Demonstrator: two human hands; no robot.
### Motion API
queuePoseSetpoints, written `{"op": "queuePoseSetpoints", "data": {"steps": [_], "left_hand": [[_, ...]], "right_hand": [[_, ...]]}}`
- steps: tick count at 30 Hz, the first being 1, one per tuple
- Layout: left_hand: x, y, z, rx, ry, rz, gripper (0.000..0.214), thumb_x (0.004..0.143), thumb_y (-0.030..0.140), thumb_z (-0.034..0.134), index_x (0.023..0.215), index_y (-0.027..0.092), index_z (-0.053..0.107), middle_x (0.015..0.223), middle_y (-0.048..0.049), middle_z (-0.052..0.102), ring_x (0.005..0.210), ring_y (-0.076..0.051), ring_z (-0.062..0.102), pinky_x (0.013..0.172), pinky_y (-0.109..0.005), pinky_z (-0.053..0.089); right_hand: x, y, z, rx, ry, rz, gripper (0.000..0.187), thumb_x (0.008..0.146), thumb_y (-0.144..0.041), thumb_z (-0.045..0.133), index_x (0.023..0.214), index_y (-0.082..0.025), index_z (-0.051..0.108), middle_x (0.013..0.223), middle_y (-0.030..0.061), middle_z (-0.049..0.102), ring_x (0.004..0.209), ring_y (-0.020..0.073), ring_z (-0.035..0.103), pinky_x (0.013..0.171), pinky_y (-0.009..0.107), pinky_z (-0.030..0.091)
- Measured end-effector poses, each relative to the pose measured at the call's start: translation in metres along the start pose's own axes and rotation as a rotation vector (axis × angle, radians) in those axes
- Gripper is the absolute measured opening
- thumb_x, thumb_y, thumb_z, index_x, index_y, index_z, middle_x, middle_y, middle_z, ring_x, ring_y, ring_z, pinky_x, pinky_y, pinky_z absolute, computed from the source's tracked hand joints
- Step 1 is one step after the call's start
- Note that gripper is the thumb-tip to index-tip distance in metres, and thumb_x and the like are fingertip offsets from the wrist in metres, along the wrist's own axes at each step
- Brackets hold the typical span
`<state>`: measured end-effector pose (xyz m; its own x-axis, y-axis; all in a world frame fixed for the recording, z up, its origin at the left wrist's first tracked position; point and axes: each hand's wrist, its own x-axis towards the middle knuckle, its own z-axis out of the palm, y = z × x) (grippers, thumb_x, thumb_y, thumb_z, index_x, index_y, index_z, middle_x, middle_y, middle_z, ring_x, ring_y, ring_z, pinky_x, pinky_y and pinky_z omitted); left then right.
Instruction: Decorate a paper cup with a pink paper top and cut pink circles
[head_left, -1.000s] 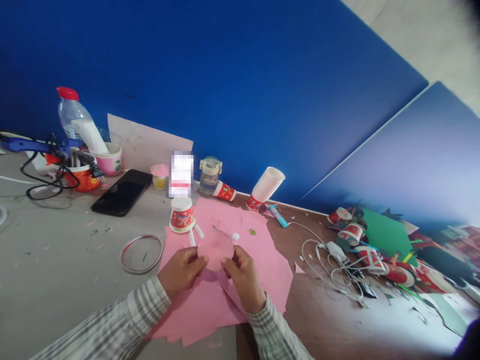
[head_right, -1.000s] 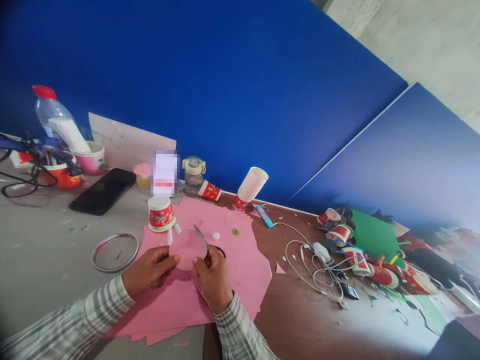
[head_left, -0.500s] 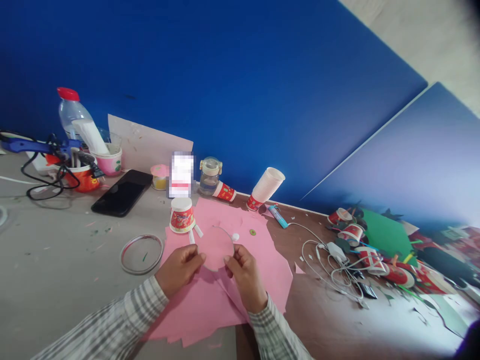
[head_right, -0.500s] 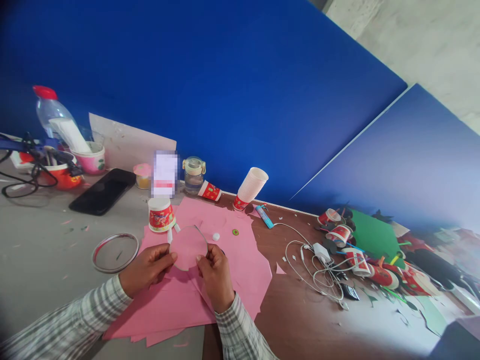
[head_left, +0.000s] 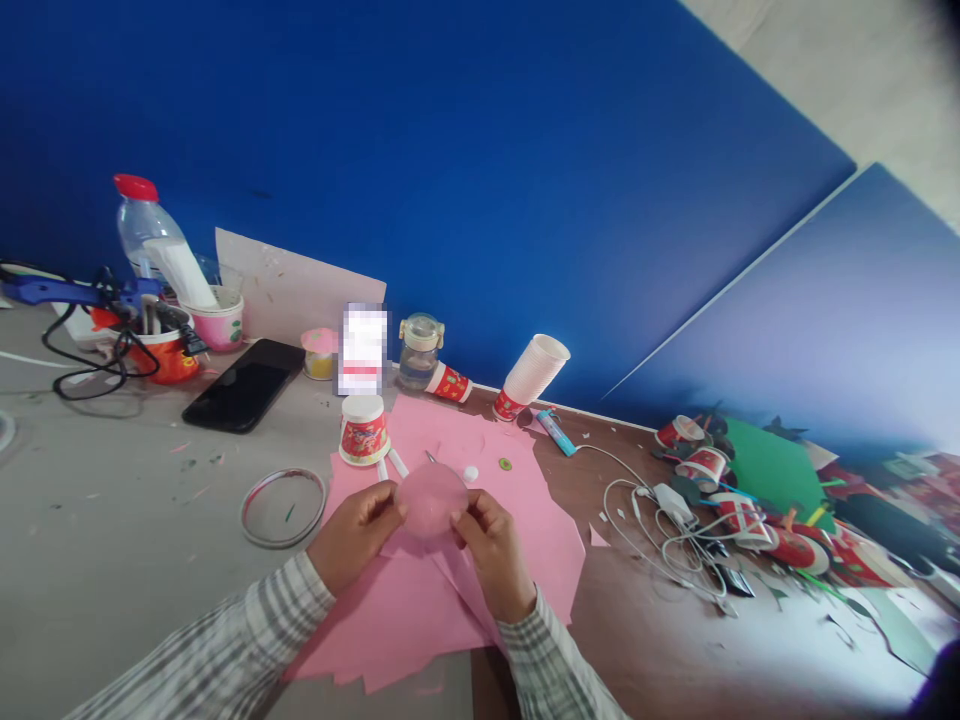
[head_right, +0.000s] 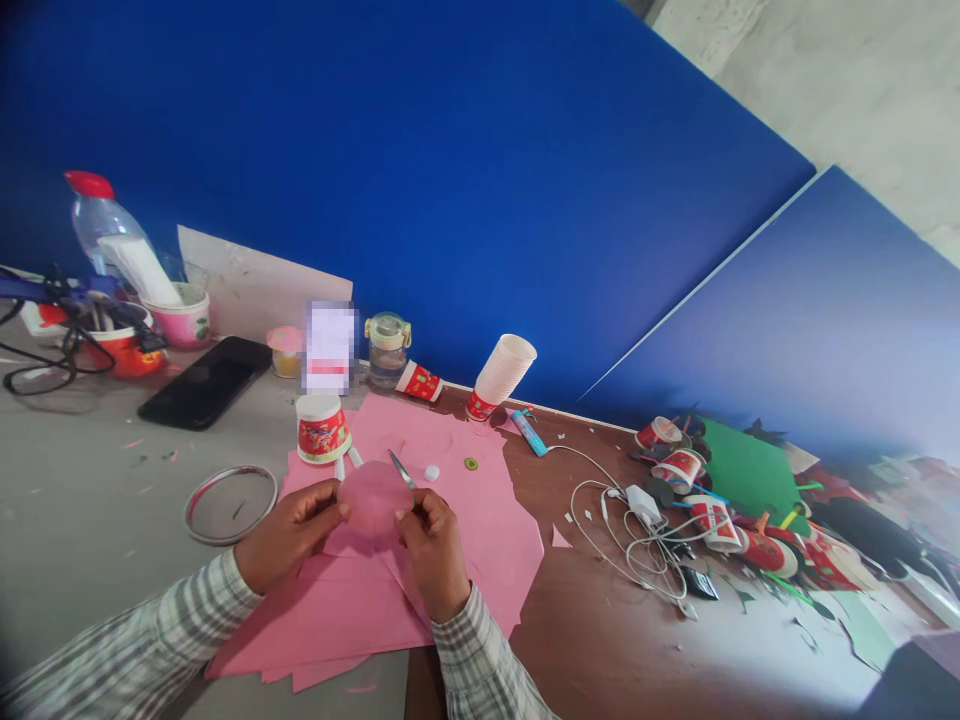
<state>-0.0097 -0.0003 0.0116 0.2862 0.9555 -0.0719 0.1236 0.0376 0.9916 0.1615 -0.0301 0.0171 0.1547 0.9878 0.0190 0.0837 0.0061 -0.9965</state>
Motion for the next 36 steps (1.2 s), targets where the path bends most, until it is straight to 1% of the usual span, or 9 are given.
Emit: {"op": "queuePoseSetpoints", "data": {"steps": [2,5,11,13,16,20,25,30,36], "left_hand": [[-0.002,0.001,0.001,0.02,0.054,0.048,0.019,0.059,0.037,0.049,0.062,0.023,0.061,0.037,0.0129,0.041,0.032,-0.008,0.032,0.034,-0.021,0.027],[-0.004,0.0,0.003,-0.016,0.084,0.037,0.033,0.059,0.034,0.046,0.081,0.021,0.067,0.034,0.0122,0.042,0.031,-0.009,0.033,0.034,-0.022,0.026],[-0.006,0.0,0.001,-0.144,0.046,0.024,0.037,0.06,0.036,0.049,0.085,0.019,0.07,0.029,0.0081,0.053,0.033,-0.014,0.049,0.038,-0.025,0.038],[-0.006,0.002,0.0,-0.189,0.047,0.026,0.035,0.058,0.037,0.053,0.083,0.02,0.071,0.037,0.0048,0.06,0.039,-0.015,0.054,0.042,-0.026,0.043],[-0.006,0.006,0.001,-0.231,0.071,0.037,0.03,0.054,0.036,0.06,0.077,0.022,0.072,0.067,-0.0017,0.07,0.052,-0.017,0.059,0.049,-0.028,0.049],[-0.007,0.006,0.003,-0.22,0.063,0.06,0.025,0.053,0.035,0.063,0.073,0.023,0.073,0.09,-0.0058,0.068,0.063,-0.019,0.061,0.053,-0.03,0.053],[-0.005,0.004,0.003,-0.177,0.065,0.142,0.023,0.055,0.033,0.062,0.073,0.024,0.073,0.083,-0.0063,0.069,0.077,-0.024,0.062,0.059,-0.031,0.054],[-0.006,0.002,0.002,-0.155,0.022,0.117,0.022,0.057,0.036,0.061,0.071,0.024,0.072,0.084,-0.0048,0.069,0.06,-0.018,0.062,0.055,-0.031,0.053],[-0.006,0.003,0.002,-0.109,-0.011,0.121,0.027,0.064,0.034,0.054,0.085,0.022,0.066,0.05,0.0033,0.065,0.053,-0.018,0.06,0.054,-0.03,0.05]], "right_hand": [[0.001,0.003,-0.001,-0.025,0.04,-0.046,0.009,0.061,-0.019,0.057,0.063,-0.018,0.066,0.054,-0.0026,0.056,0.048,0.0136,0.049,0.046,0.022,0.039],[0.0,0.004,-0.002,-0.058,0.092,-0.113,0.016,0.061,-0.018,0.055,0.064,-0.021,0.07,0.059,-0.0019,0.057,0.054,0.0149,0.05,0.051,0.023,0.04],[-0.007,0.001,-0.001,-0.088,0.092,-0.265,0.025,0.069,-0.016,0.048,0.08,-0.023,0.07,0.058,-0.0026,0.06,0.048,0.014,0.053,0.048,0.023,0.043],[-0.008,0.0,0.0,-0.104,0.086,-0.313,0.026,0.071,-0.014,0.047,0.081,-0.023,0.069,0.065,-0.0006,0.064,0.054,0.0156,0.058,0.052,0.024,0.046],[-0.009,-0.003,-0.001,-0.146,0.089,-0.406,0.026,0.072,-0.011,0.048,0.083,-0.023,0.068,0.078,0.0027,0.067,0.072,0.0196,0.063,0.063,0.027,0.049],[-0.01,-0.005,-0.003,-0.165,0.048,-0.469,0.033,0.07,-0.007,0.048,0.092,-0.025,0.065,0.091,0.0051,0.065,0.086,0.023,0.062,0.074,0.032,0.05],[-0.01,-0.005,-0.004,-0.243,0.014,-0.492,0.037,0.066,-0.005,0.05,0.092,-0.026,0.066,0.094,0.0063,0.062,0.089,0.0247,0.06,0.074,0.033,0.05],[-0.01,-0.008,-0.004,-0.253,0.002,-0.536,0.029,0.068,-0.007,0.053,0.083,-0.026,0.067,0.089,0.0055,0.061,0.083,0.024,0.06,0.072,0.033,0.049],[-0.007,-0.004,-0.004,-0.178,-0.038,-0.416,0.018,0.073,-0.015,0.054,0.078,-0.024,0.069,0.088,0.0049,0.06,0.08,0.0228,0.059,0.068,0.032,0.047]]}}
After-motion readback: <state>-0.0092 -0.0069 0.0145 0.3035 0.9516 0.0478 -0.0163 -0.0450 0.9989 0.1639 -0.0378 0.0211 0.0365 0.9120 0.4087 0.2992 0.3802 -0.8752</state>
